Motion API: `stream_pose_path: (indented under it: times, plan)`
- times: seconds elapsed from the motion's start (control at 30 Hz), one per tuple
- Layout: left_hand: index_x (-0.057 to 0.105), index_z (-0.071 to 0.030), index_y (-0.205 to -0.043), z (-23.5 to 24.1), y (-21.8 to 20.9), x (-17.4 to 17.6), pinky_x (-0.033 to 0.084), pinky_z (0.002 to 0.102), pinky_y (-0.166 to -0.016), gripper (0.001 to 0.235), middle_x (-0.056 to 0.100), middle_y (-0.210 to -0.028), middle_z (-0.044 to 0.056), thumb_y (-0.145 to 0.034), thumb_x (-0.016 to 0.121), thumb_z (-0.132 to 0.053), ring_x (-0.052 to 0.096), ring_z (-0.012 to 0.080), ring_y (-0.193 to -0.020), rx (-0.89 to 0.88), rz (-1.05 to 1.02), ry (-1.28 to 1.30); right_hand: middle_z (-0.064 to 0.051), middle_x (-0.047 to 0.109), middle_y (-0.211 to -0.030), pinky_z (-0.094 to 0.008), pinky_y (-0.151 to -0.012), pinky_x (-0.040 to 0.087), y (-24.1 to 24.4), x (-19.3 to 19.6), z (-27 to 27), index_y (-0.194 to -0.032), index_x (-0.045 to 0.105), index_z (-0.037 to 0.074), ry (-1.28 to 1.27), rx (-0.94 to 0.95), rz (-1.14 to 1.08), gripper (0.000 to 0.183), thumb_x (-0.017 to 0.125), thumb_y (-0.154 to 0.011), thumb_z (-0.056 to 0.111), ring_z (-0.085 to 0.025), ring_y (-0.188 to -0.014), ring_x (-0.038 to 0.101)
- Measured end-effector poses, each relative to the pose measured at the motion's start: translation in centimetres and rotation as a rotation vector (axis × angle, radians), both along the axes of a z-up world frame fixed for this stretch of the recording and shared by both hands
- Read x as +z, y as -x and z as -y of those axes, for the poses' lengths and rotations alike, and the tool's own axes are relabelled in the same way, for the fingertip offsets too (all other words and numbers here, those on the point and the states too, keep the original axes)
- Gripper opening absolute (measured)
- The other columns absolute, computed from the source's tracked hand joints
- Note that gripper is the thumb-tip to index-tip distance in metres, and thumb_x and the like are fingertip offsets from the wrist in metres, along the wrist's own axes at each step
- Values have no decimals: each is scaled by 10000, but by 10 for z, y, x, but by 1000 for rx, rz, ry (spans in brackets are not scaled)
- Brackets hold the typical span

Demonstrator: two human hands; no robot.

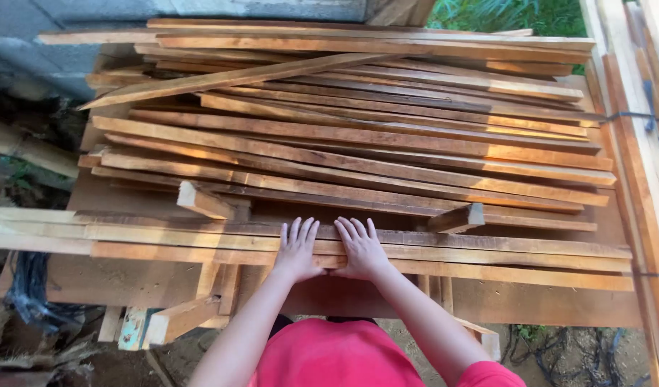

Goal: The person arranges a stack of wooden planks on a workbench and secures them using black plastic straps. They wrap the straps around the wood and tie them by hand to hold the bundle together.

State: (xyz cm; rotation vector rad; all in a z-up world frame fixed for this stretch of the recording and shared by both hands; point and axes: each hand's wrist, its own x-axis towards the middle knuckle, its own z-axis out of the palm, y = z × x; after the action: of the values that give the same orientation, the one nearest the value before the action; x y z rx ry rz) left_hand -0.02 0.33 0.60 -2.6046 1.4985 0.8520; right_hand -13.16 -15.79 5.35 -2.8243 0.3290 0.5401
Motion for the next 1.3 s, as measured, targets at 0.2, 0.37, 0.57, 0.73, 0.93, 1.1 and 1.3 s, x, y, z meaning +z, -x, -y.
stream_pose_path:
  times: [0.2, 0.37, 0.57, 0.73, 0.93, 1.1, 1.3]
  plan:
    - [463, -99, -1472, -23, -41, -9, 254, 594, -1228, 900, 492, -1506, 61, -765, 754, -573, 488, 314, -1411, 139, -182, -50, -36, 491, -1487, -504, -1191, 307, -42, -11, -56, -1455, 504, 146, -14, 66, 387, 879, 768, -709, 529, -269, -1416, 420]
    - [504, -82, -1433, -111, -96, 42, 439, 604, -1094, 716, 545, -1442, 119, -834, 741, -394, 560, 390, -1331, 198, -179, 5, -12, 506, -1366, -404, -1003, 471, -123, -5, -139, -1334, 566, 171, 26, 24, 347, 818, 824, -612, 455, -259, -1292, 476]
    - [439, -130, -1522, -208, -172, 35, 438, 571, -1110, 835, 464, -1530, 81, -825, 784, -435, 406, 381, -1441, 239, 46, -11, -44, 455, -1407, -460, -987, 507, -173, -2, -217, -1461, 486, 200, 12, -275, 172, 896, 764, -722, 622, -305, -1309, 465]
    - [435, -99, -1537, -239, -191, 55, 463, 519, -1100, 857, 401, -1569, 54, -841, 784, -460, 364, 347, -1413, 212, 106, 50, -14, 465, -1441, -470, -1059, 457, -180, -2, -233, -1482, 494, 247, 65, -409, 130, 915, 773, -712, 654, -306, -1346, 446]
    - [357, -122, -1580, -244, -194, 46, 363, 534, -1172, 875, 308, -1611, 35, -887, 726, -509, 285, 359, -1449, 216, 39, 52, -18, 426, -1482, -534, -1146, 393, -179, -15, -237, -1525, 452, 270, 54, -461, 79, 918, 771, -740, 623, -346, -1397, 406]
    - [338, -156, -1574, -241, -197, 26, 308, 533, -1201, 912, 294, -1614, 17, -848, 762, -510, 265, 346, -1464, 255, 21, 46, 11, 413, -1485, -525, -1143, 386, -186, -15, -229, -1514, 424, 314, 49, -470, 30, 946, 770, -711, 675, -314, -1404, 393]
    - [327, -180, -1572, -237, -196, 48, 309, 510, -1204, 929, 288, -1613, -21, -831, 791, -494, 249, 302, -1459, 311, -17, -12, 12, 386, -1520, -614, -1220, 215, -194, 5, -230, -1506, 403, 296, 42, -472, -74, 907, 765, -754, 653, -295, -1447, 345]
